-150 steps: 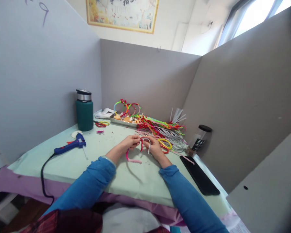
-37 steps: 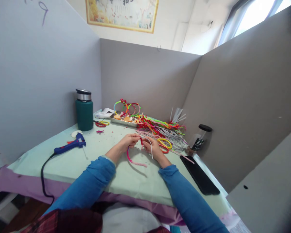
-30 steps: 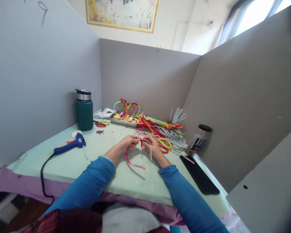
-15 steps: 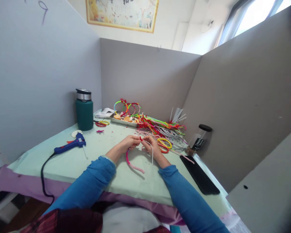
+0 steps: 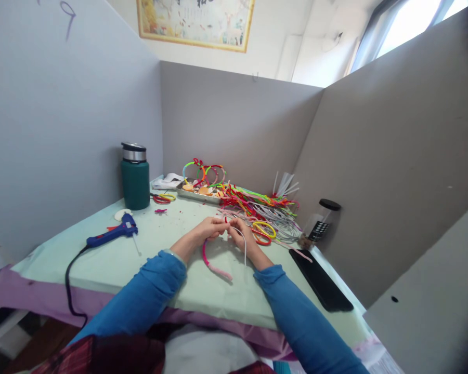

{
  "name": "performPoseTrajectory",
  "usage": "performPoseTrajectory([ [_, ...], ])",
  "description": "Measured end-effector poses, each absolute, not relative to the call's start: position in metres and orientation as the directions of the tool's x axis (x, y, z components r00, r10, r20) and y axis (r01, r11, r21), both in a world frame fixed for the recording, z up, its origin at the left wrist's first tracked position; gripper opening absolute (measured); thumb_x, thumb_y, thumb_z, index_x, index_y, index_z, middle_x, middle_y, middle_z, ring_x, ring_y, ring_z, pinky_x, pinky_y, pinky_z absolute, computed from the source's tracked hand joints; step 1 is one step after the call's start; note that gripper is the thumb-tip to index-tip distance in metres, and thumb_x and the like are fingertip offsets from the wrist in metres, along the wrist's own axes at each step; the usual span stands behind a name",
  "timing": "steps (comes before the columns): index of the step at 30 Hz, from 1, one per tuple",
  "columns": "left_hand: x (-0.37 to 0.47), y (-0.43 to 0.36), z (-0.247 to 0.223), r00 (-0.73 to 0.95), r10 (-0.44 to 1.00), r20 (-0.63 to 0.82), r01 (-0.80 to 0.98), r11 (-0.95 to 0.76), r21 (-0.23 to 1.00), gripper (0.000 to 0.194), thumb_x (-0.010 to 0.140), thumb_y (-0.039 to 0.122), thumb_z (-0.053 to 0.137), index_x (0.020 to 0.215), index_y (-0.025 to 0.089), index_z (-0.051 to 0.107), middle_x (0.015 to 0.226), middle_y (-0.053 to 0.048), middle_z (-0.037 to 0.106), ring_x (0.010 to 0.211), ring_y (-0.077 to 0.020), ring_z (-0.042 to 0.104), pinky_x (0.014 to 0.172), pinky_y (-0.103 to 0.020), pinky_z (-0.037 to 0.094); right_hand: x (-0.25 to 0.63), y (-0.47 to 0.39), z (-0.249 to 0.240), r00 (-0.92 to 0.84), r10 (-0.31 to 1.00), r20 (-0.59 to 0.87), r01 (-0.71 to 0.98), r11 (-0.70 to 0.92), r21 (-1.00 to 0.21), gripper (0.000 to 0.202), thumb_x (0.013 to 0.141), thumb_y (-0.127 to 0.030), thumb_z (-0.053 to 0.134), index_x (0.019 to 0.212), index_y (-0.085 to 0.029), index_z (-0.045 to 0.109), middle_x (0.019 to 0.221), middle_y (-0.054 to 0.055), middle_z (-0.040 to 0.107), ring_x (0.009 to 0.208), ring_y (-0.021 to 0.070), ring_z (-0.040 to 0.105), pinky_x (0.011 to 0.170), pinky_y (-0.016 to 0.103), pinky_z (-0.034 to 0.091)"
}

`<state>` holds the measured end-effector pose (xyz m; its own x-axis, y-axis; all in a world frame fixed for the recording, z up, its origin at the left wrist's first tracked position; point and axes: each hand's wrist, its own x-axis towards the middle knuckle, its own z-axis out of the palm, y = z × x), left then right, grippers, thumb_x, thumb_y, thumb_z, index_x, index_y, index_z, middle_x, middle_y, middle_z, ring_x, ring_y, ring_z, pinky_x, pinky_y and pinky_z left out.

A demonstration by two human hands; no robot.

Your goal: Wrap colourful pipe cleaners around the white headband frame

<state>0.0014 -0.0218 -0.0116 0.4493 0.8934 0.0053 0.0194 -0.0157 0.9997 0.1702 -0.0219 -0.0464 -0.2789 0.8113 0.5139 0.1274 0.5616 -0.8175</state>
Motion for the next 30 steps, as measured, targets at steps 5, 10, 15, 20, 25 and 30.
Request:
performPoseTrajectory([
  [5,0.0013,-0.0175,-0.0147,0.382,0.923,-0.042,0.060,0.021,0.998,0.049,0.062,0.059,0.071,0.063,0.016,0.049,0.049,0.008,0.039,0.036,-0.0022,0.021,0.040,-0.024,0.008,0.1709,-0.0200,-0.0462,-0.328,0.797,0.507,0.109,0.565,-0.818,0.022,0.082,-0.040,0.061,0.092,-0.021,0.056,0.082,0.002,0.062,0.061,0.0134,0.056,0.054,0.026,0.049],
  [10,-0.0001,-0.0147,-0.0152,0.350,0.935,-0.062,0.056,0.045,0.997,0.046,0.063,0.057,0.071,0.070,0.015,0.056,0.049,0.009,0.036,0.035,-0.0022,0.019,0.041,-0.025,0.006,0.1738,-0.0180,-0.0413,-0.269,0.865,0.424,0.029,0.447,-0.894,0.022,0.081,-0.038,0.059,0.096,-0.022,0.059,0.078,0.000,0.060,0.055,0.0117,0.053,0.049,0.024,0.047],
  [15,-0.0004,-0.0202,-0.0113,0.383,0.920,-0.086,0.079,0.060,0.995,0.046,0.061,0.057,0.072,0.068,0.015,0.054,0.048,0.009,0.035,0.035,-0.0026,0.020,0.040,-0.025,0.007,0.1735,-0.0166,-0.0393,-0.217,0.848,0.484,0.001,0.496,-0.869,0.029,0.080,-0.036,0.060,0.105,-0.022,0.062,0.078,0.001,0.061,0.057,0.0129,0.053,0.050,0.025,0.048],
  [20,0.0004,-0.0215,-0.0124,0.457,0.885,-0.091,0.092,0.055,0.994,0.045,0.062,0.055,0.072,0.065,0.015,0.052,0.048,0.008,0.035,0.036,-0.0027,0.022,0.040,-0.024,0.009,0.1722,-0.0179,-0.0401,-0.257,0.828,0.498,0.035,0.523,-0.852,0.027,0.079,-0.036,0.062,0.102,-0.022,0.067,0.097,0.005,0.066,0.073,0.0161,0.061,0.058,0.026,0.051],
  [25,0.0016,-0.0190,-0.0153,0.476,0.876,-0.081,0.019,0.082,0.996,0.046,0.067,0.058,0.067,0.069,0.015,0.051,0.054,0.006,0.042,0.037,-0.0021,0.024,0.039,-0.022,0.011,0.1738,-0.0165,-0.0412,-0.249,0.860,0.446,0.041,0.470,-0.882,0.021,0.078,-0.038,0.063,0.089,-0.022,0.068,0.081,0.003,0.065,0.059,0.0142,0.056,0.049,0.025,0.047],
  [30,0.0016,-0.0214,-0.0109,0.461,0.884,-0.072,-0.005,0.083,0.997,0.044,0.068,0.055,0.068,0.075,0.014,0.054,0.058,0.005,0.046,0.039,-0.0021,0.024,0.039,-0.022,0.010,0.1737,-0.0117,-0.0441,-0.189,0.882,0.431,0.000,0.439,-0.898,0.024,0.074,-0.042,0.066,0.086,-0.021,0.065,0.065,-0.001,0.058,0.051,0.0134,0.053,0.046,0.026,0.047],
])
